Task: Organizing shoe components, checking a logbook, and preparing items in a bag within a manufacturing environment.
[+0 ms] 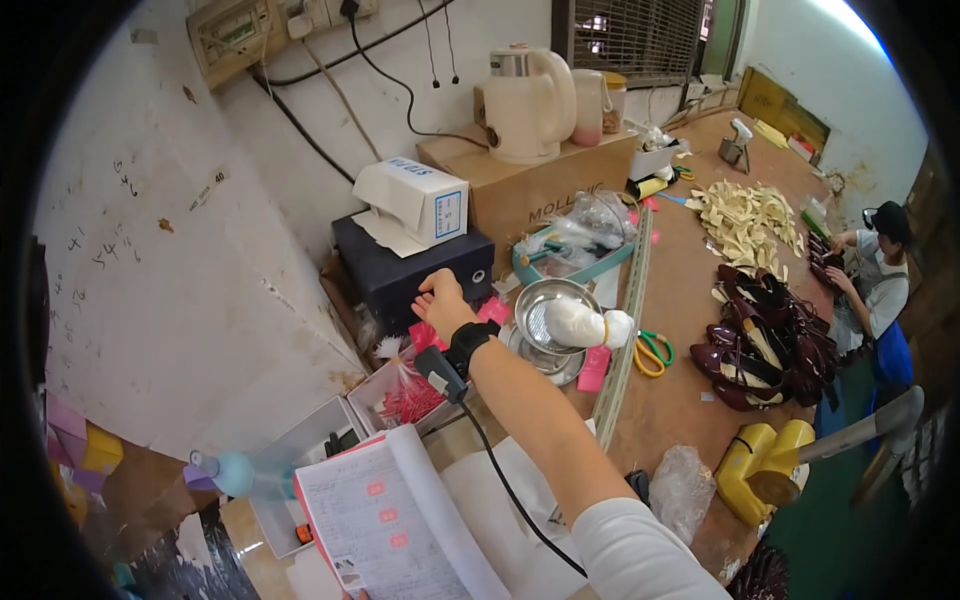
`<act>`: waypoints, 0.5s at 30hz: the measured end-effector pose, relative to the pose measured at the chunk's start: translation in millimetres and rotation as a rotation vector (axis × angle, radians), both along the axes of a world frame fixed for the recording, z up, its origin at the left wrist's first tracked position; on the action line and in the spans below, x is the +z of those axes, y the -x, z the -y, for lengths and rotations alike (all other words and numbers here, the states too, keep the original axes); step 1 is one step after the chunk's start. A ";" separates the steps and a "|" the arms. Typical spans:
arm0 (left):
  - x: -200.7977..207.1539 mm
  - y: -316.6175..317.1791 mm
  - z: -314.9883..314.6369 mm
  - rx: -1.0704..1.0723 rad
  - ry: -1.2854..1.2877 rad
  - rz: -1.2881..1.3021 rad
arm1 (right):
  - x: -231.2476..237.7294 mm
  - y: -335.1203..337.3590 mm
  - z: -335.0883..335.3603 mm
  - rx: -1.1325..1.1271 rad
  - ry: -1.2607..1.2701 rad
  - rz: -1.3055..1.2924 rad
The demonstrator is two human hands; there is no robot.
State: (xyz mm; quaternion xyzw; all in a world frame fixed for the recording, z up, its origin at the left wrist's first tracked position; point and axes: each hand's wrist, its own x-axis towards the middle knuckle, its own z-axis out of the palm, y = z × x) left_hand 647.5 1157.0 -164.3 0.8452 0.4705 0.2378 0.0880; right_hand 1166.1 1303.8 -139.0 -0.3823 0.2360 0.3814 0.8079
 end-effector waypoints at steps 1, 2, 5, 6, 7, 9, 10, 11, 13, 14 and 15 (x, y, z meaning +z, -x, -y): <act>1.6 2.0 -1.4 0.008 -0.011 -0.017 | 0.0 9.1 -0.7 0.010 -0.006 -0.004; 3.7 3.9 -0.8 0.012 -0.017 -0.031 | -5.2 14.4 4.9 0.109 -0.017 0.329; -1.6 2.2 -1.8 -0.016 0.019 0.016 | -23.5 -8.7 17.0 0.291 0.011 0.898; -4.3 2.8 -2.0 -0.005 0.019 0.009 | 4.4 -22.0 3.1 0.046 -0.058 0.062; -4.3 8.4 -3.6 0.011 0.015 -0.014 | 12.5 -8.1 -7.5 0.027 -0.051 0.056; -2.9 13.5 -4.5 0.030 0.009 -0.029 | 21.7 3.9 -16.5 0.014 -0.029 0.111; -4.7 12.4 -4.4 0.022 0.031 -0.016 | 22.0 2.1 -15.2 -0.015 -0.018 0.108; -6.6 11.7 -4.4 0.014 0.053 -0.003 | 21.4 2.1 -14.9 -0.013 -0.015 0.106; -10.1 10.1 -3.6 0.009 0.056 -0.007 | 22.5 1.9 -10.9 -0.090 0.049 0.167; -9.5 11.0 -4.0 0.011 0.050 -0.011 | 23.1 5.2 -13.1 -0.118 0.050 0.187; -8.9 11.6 -3.9 0.014 0.048 -0.011 | 21.7 3.7 -14.9 -0.115 0.048 0.186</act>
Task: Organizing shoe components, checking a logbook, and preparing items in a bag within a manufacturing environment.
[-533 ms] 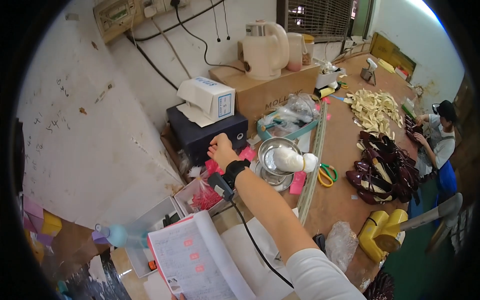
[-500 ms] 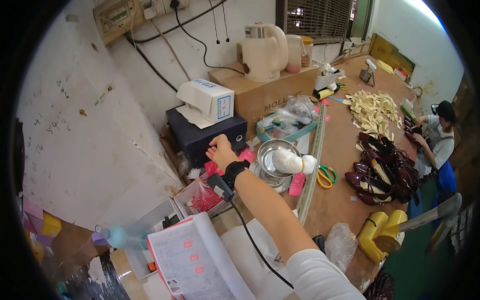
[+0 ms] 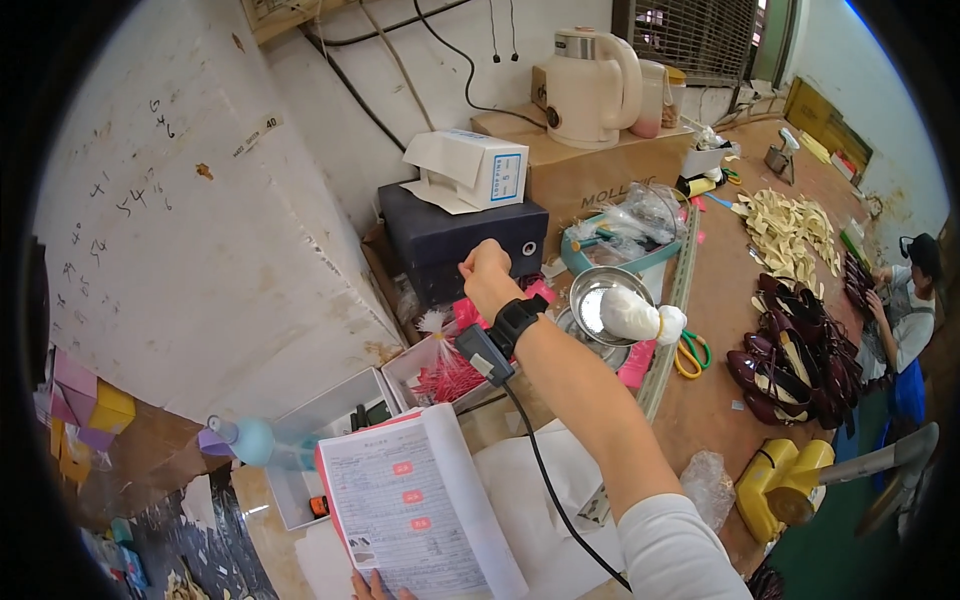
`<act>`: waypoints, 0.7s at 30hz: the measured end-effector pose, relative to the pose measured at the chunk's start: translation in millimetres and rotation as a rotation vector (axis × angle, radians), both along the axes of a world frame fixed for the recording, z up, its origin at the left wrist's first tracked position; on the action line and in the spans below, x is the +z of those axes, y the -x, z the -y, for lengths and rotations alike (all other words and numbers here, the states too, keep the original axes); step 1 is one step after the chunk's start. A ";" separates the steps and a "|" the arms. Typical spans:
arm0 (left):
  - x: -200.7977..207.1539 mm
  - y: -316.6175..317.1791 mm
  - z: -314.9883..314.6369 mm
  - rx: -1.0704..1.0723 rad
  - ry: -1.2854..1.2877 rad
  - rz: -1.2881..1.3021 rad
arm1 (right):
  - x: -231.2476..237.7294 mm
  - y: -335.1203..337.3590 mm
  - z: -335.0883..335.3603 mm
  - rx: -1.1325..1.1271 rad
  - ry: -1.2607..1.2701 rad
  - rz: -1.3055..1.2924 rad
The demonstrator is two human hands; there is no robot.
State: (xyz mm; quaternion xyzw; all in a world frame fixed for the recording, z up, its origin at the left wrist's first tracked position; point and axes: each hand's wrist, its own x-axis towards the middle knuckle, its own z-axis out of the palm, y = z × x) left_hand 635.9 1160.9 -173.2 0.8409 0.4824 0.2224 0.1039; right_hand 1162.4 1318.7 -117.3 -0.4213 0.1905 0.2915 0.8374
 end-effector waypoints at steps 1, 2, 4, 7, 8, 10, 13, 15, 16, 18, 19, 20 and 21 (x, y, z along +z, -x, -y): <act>0.3 0.2 0.4 0.000 0.009 0.005 | 0.5 -2.7 -0.1 -0.023 0.025 0.011; 0.6 -1.5 1.4 -0.005 0.020 0.013 | 0.0 -8.4 2.3 -0.052 0.052 0.025; 1.9 0.4 0.2 0.015 0.014 0.005 | 17.5 7.0 -4.7 -0.036 0.088 0.003; 2.5 -0.8 1.5 0.017 0.011 0.009 | 15.5 5.7 -3.7 0.009 0.190 0.134; 2.2 -2.8 1.6 0.018 0.003 0.013 | 9.9 0.2 -3.2 0.057 0.247 0.278; 1.6 -6.5 2.2 0.006 0.007 0.017 | -9.3 -19.3 9.5 0.110 0.121 0.261; 2.5 -2.7 0.7 0.037 0.001 0.004 | 0.9 0.9 1.2 0.065 -0.121 0.030; 1.4 -1.5 0.8 0.035 0.006 0.014 | 4.2 4.4 -2.0 -0.040 -0.146 -0.075; -0.5 -1.2 1.3 0.027 0.006 0.022 | 7.6 3.7 -3.2 -0.038 -0.147 -0.076; -2.8 -1.2 0.8 0.019 0.005 0.031 | 10.7 -1.3 -5.1 -0.058 0.076 0.293; -3.2 -1.4 0.1 0.015 0.012 0.030 | 12.5 -3.0 -6.8 -0.058 0.074 0.293; -3.3 -1.6 0.6 0.015 0.020 0.028 | 15.6 -3.4 -8.9 -0.088 0.309 0.519; -2.1 -1.9 0.2 0.020 0.019 0.028 | 19.0 -3.8 -10.4 -0.119 0.545 0.744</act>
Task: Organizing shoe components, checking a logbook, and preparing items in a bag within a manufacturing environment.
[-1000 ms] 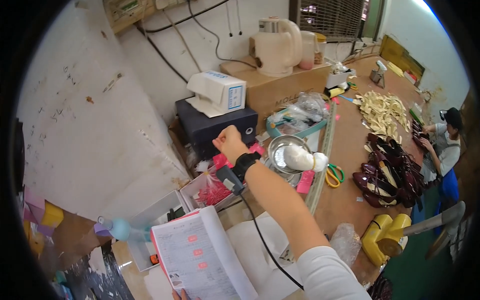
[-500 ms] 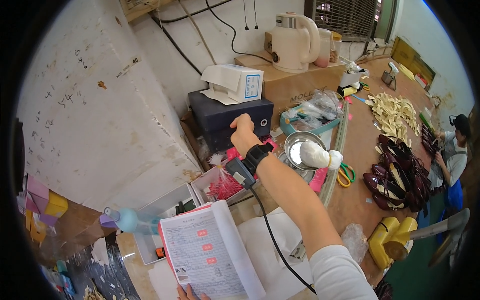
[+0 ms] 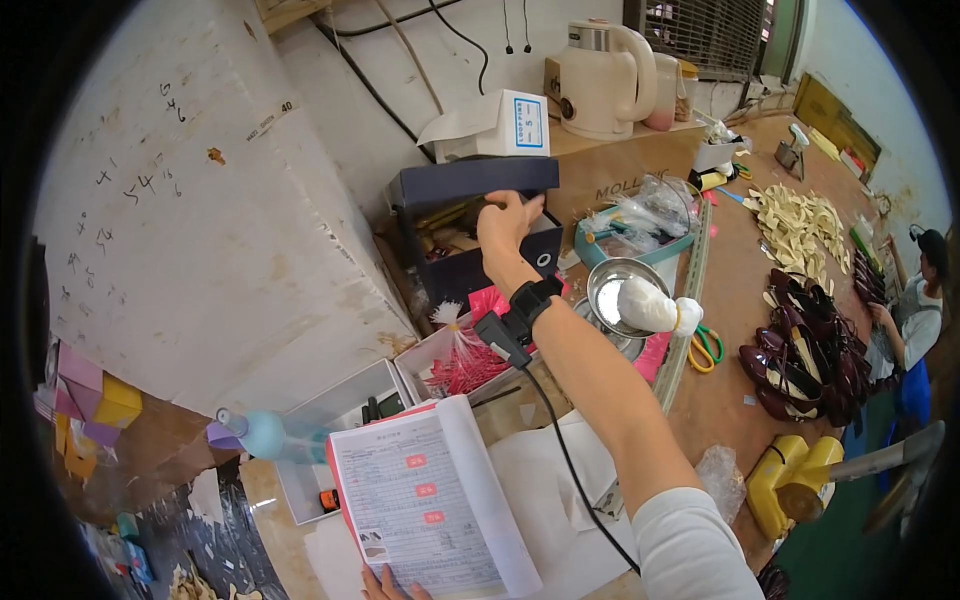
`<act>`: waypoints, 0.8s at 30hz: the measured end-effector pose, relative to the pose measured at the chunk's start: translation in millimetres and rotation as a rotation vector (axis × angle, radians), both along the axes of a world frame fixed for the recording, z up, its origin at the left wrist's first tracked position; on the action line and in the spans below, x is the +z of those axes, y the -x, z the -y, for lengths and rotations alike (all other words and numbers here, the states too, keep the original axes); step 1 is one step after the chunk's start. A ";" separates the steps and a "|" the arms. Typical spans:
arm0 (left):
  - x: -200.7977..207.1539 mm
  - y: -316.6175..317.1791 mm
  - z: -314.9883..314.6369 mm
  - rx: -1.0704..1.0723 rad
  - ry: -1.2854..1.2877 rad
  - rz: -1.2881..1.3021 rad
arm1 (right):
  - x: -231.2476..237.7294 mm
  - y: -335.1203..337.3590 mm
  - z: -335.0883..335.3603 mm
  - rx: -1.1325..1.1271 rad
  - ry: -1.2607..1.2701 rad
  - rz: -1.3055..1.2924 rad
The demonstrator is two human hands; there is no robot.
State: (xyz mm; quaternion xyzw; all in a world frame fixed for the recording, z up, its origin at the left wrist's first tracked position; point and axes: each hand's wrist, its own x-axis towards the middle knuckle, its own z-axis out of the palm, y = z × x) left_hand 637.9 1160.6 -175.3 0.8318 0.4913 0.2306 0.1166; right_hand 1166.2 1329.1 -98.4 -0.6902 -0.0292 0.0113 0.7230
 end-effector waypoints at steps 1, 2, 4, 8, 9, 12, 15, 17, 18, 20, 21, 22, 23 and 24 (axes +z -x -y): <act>2.5 -0.5 -0.6 0.000 0.003 0.003 | 3.3 -0.2 -0.2 -0.058 0.231 0.225; 4.9 -0.7 -0.7 0.003 0.005 0.005 | 6.0 0.4 4.9 0.003 0.297 0.230; 6.0 -3.4 1.1 -0.011 0.003 0.014 | -14.9 -18.9 18.8 0.058 0.185 0.329; 5.2 1.3 -0.6 0.004 -0.009 -0.045 | -16.6 2.9 16.0 0.113 0.308 0.388; 4.9 1.7 -0.2 0.001 -0.021 -0.042 | -6.5 7.7 17.7 0.149 0.384 0.336; 4.1 0.5 2.3 0.003 -0.020 -0.038 | -2.2 0.5 9.5 0.323 0.672 0.231; 4.5 -2.7 4.4 0.002 -0.022 -0.049 | -11.3 -23.7 1.7 0.571 1.137 0.362; 4.5 -2.1 4.0 -0.001 -0.002 -0.046 | -17.4 -40.9 -5.6 0.677 1.171 0.313; 3.3 -0.8 2.9 0.003 -0.005 -0.055 | -19.0 -48.1 -9.9 0.703 1.228 0.265; -0.1 0.8 3.3 0.007 0.007 -0.038 | -25.1 -63.0 -16.3 0.716 1.295 0.112; -0.1 2.2 3.7 0.021 0.007 -0.050 | -26.5 -66.8 -17.3 0.748 1.280 0.144; 0.3 3.3 4.0 0.027 0.007 -0.061 | -29.8 -66.7 -22.7 0.729 1.334 0.118; 0.3 1.6 4.0 0.022 0.006 -0.061 | -34.5 -76.8 -24.8 0.693 1.393 0.094; -0.3 -1.9 3.9 0.013 0.013 -0.055 | -40.8 -92.6 -22.2 0.692 1.410 0.028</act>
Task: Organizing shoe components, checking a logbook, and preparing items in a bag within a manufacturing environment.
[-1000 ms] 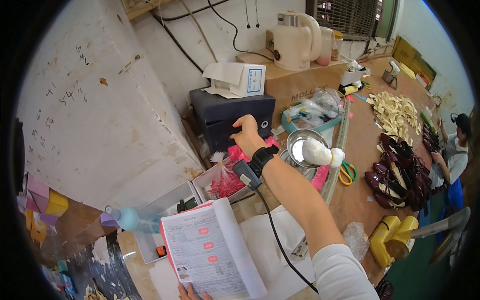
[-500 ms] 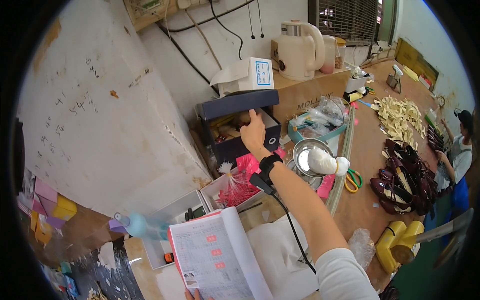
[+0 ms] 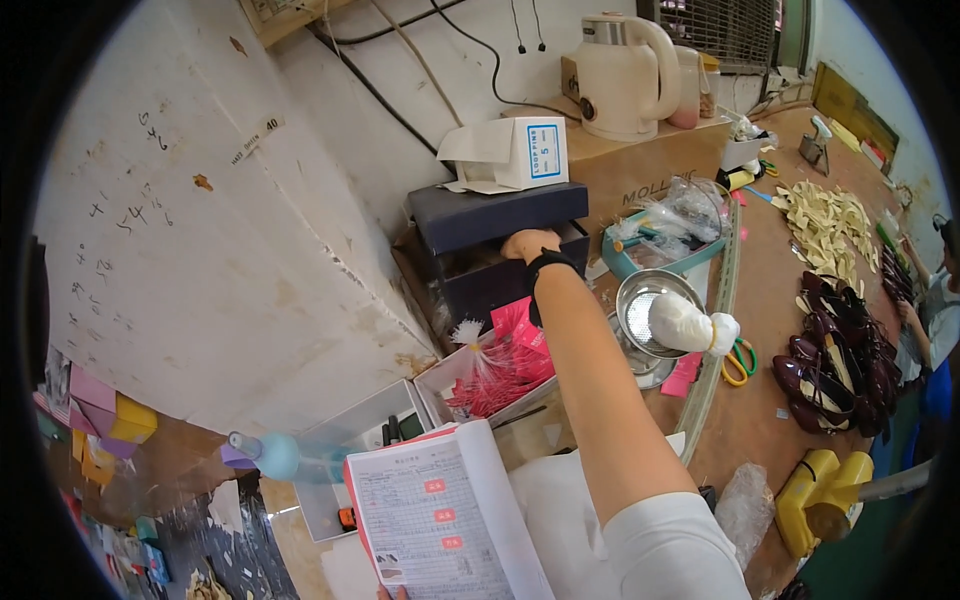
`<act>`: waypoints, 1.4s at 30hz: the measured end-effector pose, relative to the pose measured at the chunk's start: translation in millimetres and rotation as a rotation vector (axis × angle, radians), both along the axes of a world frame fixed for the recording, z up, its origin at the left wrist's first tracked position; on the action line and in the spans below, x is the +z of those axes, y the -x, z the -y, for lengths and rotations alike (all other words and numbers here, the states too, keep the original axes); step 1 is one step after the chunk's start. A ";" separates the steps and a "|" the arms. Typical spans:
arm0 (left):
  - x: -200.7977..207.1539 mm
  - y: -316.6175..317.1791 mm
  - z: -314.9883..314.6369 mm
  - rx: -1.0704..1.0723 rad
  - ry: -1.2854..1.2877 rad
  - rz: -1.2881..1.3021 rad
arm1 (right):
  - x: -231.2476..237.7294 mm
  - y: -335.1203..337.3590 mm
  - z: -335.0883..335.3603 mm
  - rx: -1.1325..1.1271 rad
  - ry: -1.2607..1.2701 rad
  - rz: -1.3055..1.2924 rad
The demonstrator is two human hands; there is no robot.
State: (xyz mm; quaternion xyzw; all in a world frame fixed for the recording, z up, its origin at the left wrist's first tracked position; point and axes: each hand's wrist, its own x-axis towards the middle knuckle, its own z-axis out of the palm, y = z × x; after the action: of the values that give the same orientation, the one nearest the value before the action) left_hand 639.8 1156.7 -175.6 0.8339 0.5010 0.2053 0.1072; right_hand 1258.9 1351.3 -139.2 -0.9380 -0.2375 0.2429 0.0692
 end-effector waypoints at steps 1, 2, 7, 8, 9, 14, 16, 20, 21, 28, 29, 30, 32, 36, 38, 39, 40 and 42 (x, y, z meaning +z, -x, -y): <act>0.6 -4.0 0.1 -0.016 0.017 0.013 | -4.5 -16.9 4.8 -0.010 0.007 0.007; 3.0 -1.5 -1.3 -0.002 0.021 0.001 | -5.1 -11.8 -5.2 0.048 0.125 -0.135; 7.4 -4.9 -3.1 -0.021 0.026 0.019 | -9.9 -19.0 -4.6 0.132 0.227 -0.180; 8.3 -4.1 -1.8 -0.026 0.027 0.015 | -11.3 -18.2 -4.8 0.135 0.228 -0.182; 8.5 -3.4 -1.2 -0.024 0.028 0.014 | -11.8 -17.2 -5.5 0.153 0.221 -0.176; 6.4 -2.2 -0.5 -0.007 0.003 0.005 | -7.8 -13.6 -8.6 0.152 0.352 -0.337; 4.9 0.1 -0.5 -0.001 -0.001 -0.007 | -7.3 -7.4 -8.9 0.137 0.330 -0.388; 2.9 -0.7 1.1 0.019 0.011 -0.021 | -17.1 -3.7 -4.9 0.180 0.146 -0.342; 2.6 -0.8 1.0 0.019 0.010 -0.020 | -20.9 -3.8 -4.4 0.163 0.007 -0.205; 4.6 3.6 -0.1 0.013 0.001 0.015 | -19.2 -4.4 -4.0 0.131 -0.597 0.157; 6.8 6.7 0.6 0.022 -0.007 0.018 | -10.9 12.4 -5.8 0.141 -0.606 0.151; 3.3 2.6 -1.1 0.017 0.000 0.009 | -16.5 19.7 0.2 0.052 -0.479 0.107; 1.5 -0.3 -1.6 0.016 0.009 0.005 | -16.9 23.9 1.8 -0.033 -0.359 0.064; -3.6 2.7 1.8 0.001 0.009 0.007 | -37.1 -9.4 -1.9 0.312 -0.122 0.114; -8.9 3.1 2.1 -0.005 0.027 0.009 | -44.6 -11.0 -13.8 0.326 -0.166 0.110; -5.8 5.0 1.5 0.030 0.019 -0.017 | -34.1 7.1 -21.9 0.409 -0.224 0.071; -1.7 1.7 1.4 0.019 0.028 0.012 | -26.7 15.1 -21.6 0.473 -0.271 0.045; 1.7 -1.7 4.0 0.007 0.051 0.038 | -23.7 13.8 -21.5 0.481 -0.277 -0.010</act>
State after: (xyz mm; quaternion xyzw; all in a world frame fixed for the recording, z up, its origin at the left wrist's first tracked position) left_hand 641.5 1152.8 -173.8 0.8250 0.5070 0.2087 0.1375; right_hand 1245.1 1372.9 -163.0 -0.8351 -0.4839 0.2221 0.1381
